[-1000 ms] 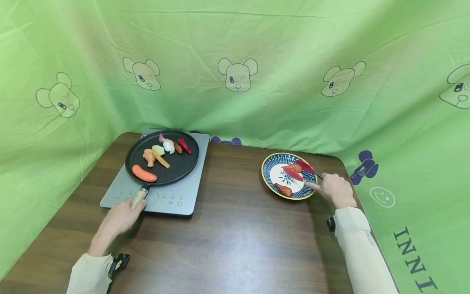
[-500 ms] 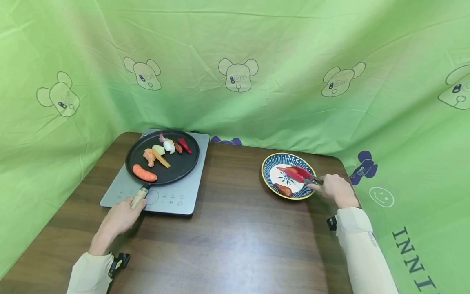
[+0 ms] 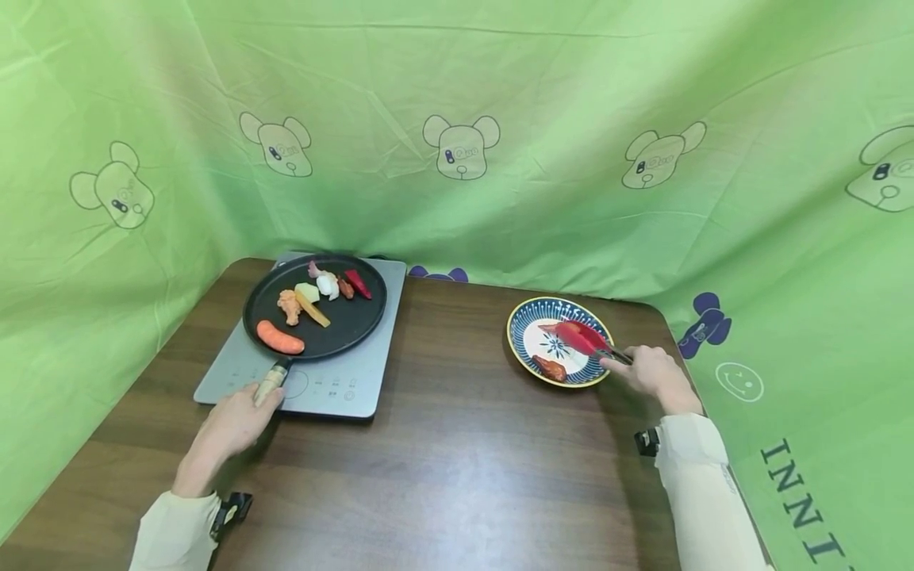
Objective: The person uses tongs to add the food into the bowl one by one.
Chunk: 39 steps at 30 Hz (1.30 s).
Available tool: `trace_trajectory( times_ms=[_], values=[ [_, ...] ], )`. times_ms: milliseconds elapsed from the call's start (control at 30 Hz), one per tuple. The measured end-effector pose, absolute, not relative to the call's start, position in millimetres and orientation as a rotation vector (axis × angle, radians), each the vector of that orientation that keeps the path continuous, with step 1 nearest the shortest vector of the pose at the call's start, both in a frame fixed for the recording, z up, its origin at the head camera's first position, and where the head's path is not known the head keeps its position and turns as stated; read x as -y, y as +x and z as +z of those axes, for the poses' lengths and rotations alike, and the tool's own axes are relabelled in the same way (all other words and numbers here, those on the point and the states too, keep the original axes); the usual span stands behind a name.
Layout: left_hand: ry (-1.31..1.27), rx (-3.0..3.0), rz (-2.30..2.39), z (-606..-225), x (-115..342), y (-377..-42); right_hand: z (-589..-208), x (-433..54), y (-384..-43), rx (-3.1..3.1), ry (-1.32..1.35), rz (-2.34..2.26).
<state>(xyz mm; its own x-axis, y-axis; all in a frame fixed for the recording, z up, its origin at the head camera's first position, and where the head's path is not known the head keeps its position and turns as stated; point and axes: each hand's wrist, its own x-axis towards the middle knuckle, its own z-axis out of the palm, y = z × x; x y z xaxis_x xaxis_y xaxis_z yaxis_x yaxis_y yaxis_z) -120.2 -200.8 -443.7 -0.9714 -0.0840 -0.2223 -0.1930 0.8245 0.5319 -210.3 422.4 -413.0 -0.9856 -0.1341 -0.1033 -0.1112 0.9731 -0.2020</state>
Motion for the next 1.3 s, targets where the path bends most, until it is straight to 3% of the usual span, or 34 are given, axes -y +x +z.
trace_trajectory(
  times_ms=[1300],
  values=[
    [-0.215, -2.829, 0.849, -443.2, 200.1, -120.0, -426.3, -432.1, -197.8, -3.027, -0.217, -0.548]
  ],
)
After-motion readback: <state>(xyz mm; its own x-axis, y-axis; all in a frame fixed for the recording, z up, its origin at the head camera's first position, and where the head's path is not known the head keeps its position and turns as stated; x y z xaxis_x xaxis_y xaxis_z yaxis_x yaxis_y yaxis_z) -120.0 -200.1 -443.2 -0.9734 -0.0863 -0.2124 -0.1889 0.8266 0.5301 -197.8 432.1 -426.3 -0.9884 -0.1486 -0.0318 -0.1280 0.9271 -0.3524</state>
